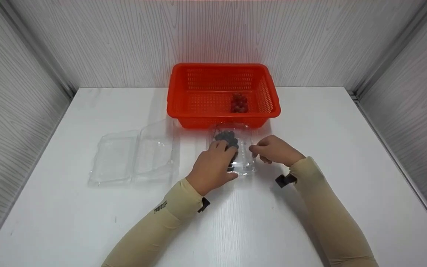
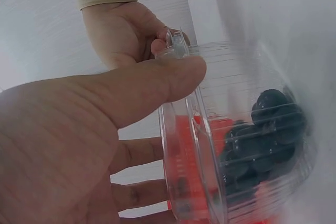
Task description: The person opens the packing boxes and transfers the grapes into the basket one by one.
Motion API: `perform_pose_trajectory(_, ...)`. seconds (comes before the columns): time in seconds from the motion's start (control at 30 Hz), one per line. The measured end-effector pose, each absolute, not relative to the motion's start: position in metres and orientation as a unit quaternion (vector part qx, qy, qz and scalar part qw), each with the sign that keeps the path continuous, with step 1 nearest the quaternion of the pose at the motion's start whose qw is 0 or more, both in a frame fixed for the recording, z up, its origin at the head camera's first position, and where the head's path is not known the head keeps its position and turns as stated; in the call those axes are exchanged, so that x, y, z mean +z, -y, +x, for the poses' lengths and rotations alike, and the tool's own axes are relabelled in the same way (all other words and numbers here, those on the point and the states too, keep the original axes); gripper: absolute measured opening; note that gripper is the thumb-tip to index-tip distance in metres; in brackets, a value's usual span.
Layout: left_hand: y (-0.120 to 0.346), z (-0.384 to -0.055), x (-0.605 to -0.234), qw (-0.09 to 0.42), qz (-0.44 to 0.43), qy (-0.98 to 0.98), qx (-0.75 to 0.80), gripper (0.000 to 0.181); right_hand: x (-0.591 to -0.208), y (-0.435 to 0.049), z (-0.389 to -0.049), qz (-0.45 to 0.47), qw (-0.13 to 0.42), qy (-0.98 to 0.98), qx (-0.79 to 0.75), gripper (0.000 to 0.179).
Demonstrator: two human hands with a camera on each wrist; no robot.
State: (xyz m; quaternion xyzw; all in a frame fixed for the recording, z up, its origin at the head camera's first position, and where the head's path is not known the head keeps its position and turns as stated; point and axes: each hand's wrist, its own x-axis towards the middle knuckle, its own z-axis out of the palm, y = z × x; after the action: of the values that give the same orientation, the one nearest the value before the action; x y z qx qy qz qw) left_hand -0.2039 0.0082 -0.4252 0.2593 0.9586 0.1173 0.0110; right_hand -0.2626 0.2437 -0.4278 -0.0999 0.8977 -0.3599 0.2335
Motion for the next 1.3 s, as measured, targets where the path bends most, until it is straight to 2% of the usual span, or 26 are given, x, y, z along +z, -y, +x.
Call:
perform_pose_trajectory(0.13, -0.008, -0.205, -0.425, 0.005, 0.258, -0.960, 0.113, 0.072, -0.427, -0.251, -0.265, -0.105, 0.288, -0.868, -0.391, 0.043)
perform_pose_trajectory(0.23, -0.008, -0.205, -0.426, -0.001, 0.257, -0.960, 0.107, 0.073, -0.428, -0.258, -0.267, -0.110, 0.323, -0.849, -0.402, 0.035)
perform_pose_trajectory(0.33, -0.009, -0.205, -0.428, -0.009, 0.256, -0.962, 0.098, 0.074, -0.431, -0.263, -0.268, -0.119, 0.341, -0.845, -0.394, 0.028)
perform_pose_trajectory(0.4, -0.009, -0.204, -0.430, -0.019, 0.257, -0.962, 0.086, 0.074, -0.433, -0.265, -0.269, -0.128, 0.348, -0.846, -0.383, 0.030)
perform_pose_trajectory(0.57, -0.008, -0.202, -0.430, -0.036, 0.260, -0.963, 0.055, 0.071, -0.437, -0.263, -0.267, -0.169, 0.349, -0.845, -0.368, 0.039)
perform_pose_trajectory(0.7, -0.007, -0.202, -0.428, -0.037, 0.260, -0.963, 0.063, 0.070, -0.435, -0.258, -0.263, -0.190, 0.348, -0.844, -0.360, 0.034)
perform_pose_trajectory(0.9, -0.007, -0.203, -0.427, -0.043, 0.258, -0.963, 0.073, 0.070, -0.425, -0.250, -0.255, -0.204, 0.374, -0.836, -0.346, 0.036)
perform_pose_trajectory(1.13, -0.007, -0.204, -0.428, -0.046, 0.262, -0.961, 0.077, 0.068, -0.419, -0.245, -0.249, -0.190, 0.340, -0.866, -0.313, 0.029)
perform_pose_trajectory(1.3, -0.006, -0.204, -0.429, -0.044, 0.264, -0.959, 0.091, 0.066, -0.422, -0.244, -0.247, -0.193, 0.364, -0.862, -0.295, 0.026)
